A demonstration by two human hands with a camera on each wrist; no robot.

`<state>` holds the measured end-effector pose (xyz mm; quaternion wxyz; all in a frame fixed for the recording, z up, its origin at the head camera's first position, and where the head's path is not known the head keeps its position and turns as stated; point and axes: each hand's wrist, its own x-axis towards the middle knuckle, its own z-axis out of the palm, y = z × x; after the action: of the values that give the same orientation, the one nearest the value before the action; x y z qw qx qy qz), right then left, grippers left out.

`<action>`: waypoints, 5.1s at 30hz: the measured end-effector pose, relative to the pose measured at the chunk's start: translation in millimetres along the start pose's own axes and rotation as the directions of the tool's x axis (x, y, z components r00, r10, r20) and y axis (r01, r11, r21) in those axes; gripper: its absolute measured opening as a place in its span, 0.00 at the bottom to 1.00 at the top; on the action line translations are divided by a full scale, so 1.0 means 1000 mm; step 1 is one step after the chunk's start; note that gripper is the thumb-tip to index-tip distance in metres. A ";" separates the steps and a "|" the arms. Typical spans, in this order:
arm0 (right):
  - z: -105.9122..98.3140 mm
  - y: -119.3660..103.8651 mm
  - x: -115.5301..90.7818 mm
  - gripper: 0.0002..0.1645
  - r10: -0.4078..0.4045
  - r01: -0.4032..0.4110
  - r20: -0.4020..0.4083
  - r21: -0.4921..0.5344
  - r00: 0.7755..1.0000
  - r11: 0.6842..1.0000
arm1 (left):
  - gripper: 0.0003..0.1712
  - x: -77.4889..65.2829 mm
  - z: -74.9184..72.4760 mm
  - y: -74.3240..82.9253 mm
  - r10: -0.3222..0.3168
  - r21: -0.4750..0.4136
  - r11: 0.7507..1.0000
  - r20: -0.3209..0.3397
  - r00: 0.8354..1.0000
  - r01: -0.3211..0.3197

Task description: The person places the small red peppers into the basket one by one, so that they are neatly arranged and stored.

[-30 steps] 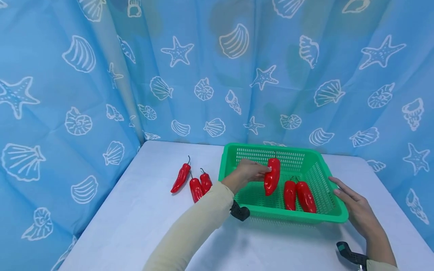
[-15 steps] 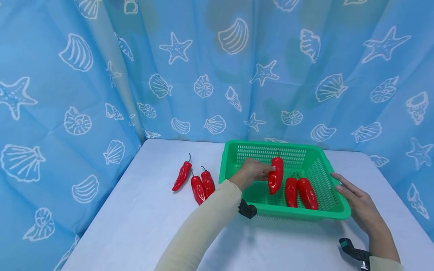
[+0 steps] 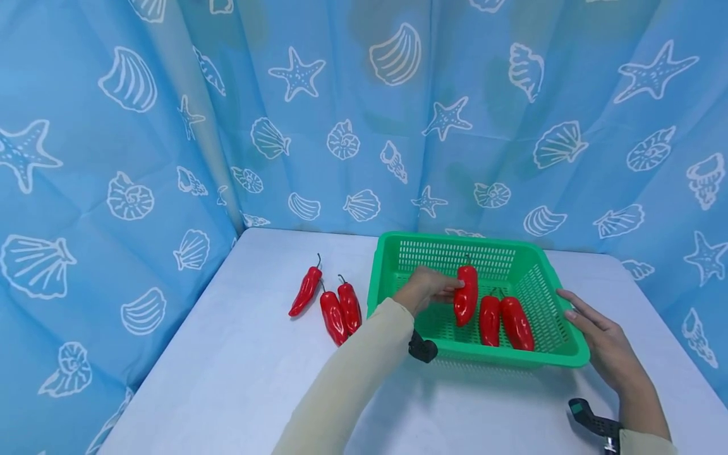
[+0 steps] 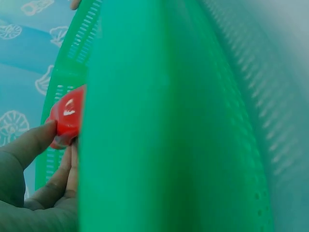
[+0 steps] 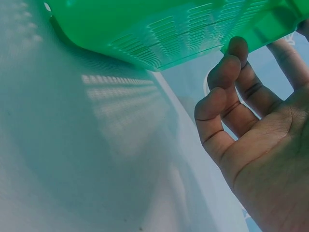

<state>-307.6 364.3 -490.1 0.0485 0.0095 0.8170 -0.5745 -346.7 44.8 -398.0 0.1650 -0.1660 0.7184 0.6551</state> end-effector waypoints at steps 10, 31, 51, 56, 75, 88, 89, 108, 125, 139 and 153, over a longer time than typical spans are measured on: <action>-0.002 -0.001 -0.001 0.34 -0.030 0.030 0.011 -0.024 1.000 0.999 | 0.09 0.001 0.007 -0.004 -0.026 0.063 0.998 -0.010 1.000 0.026; -0.004 -0.001 -0.001 0.35 -0.005 0.005 0.012 -0.008 1.000 1.000 | 0.07 0.005 0.018 -0.023 -0.030 0.003 1.000 0.031 0.999 0.030; 0.000 0.000 -0.003 0.36 0.007 -0.008 -0.002 -0.021 1.000 1.000 | 0.08 -0.004 0.011 -0.028 -0.031 0.058 0.998 0.019 0.999 0.030; 0.000 0.001 -0.001 0.36 0.008 -0.008 -0.009 -0.019 1.000 1.000 | 0.08 -0.003 0.008 -0.029 -0.011 0.072 0.997 0.012 1.000 0.010; 0.001 0.000 0.000 0.36 0.004 -0.004 -0.008 -0.005 1.000 1.000 | 0.13 0.003 -0.012 -0.031 0.050 0.013 0.999 0.195 0.980 -0.053; 0.000 0.000 0.000 0.36 -0.001 0.001 -0.013 -0.004 1.000 1.000 | 0.07 -0.006 -0.027 -0.027 0.066 -0.039 0.998 0.261 0.963 -0.058; 0.001 0.000 0.000 0.36 0.004 -0.004 -0.014 -0.006 1.000 1.000 | 0.07 -0.006 -0.029 -0.027 0.070 -0.038 0.997 0.274 0.959 -0.061; 0.000 -0.001 0.000 0.38 0.039 -0.040 -0.013 -0.008 0.999 0.999 | 0.08 -0.019 -0.066 -0.028 0.145 -0.077 0.989 0.362 0.921 -0.125; 0.003 -0.003 0.000 0.40 0.032 -0.032 -0.019 -0.021 0.999 0.999 | 0.14 -0.033 -0.102 -0.027 0.188 -0.138 0.979 0.347 0.919 -0.148; 0.002 0.000 0.001 0.38 0.023 -0.024 -0.016 -0.017 1.000 1.000 | 0.21 -0.040 -0.142 -0.028 0.206 -0.111 0.977 0.298 0.932 -0.181; 0.003 0.001 0.001 0.37 0.010 -0.009 -0.011 0.035 1.000 0.999 | 0.21 -0.032 -0.188 -0.042 0.197 -0.135 0.975 0.136 0.971 -0.179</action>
<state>-308.0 361.9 -492.5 0.0464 0.0177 0.8072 -0.5882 -302.4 -145.6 -404.2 0.1449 -0.0575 0.6752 0.7210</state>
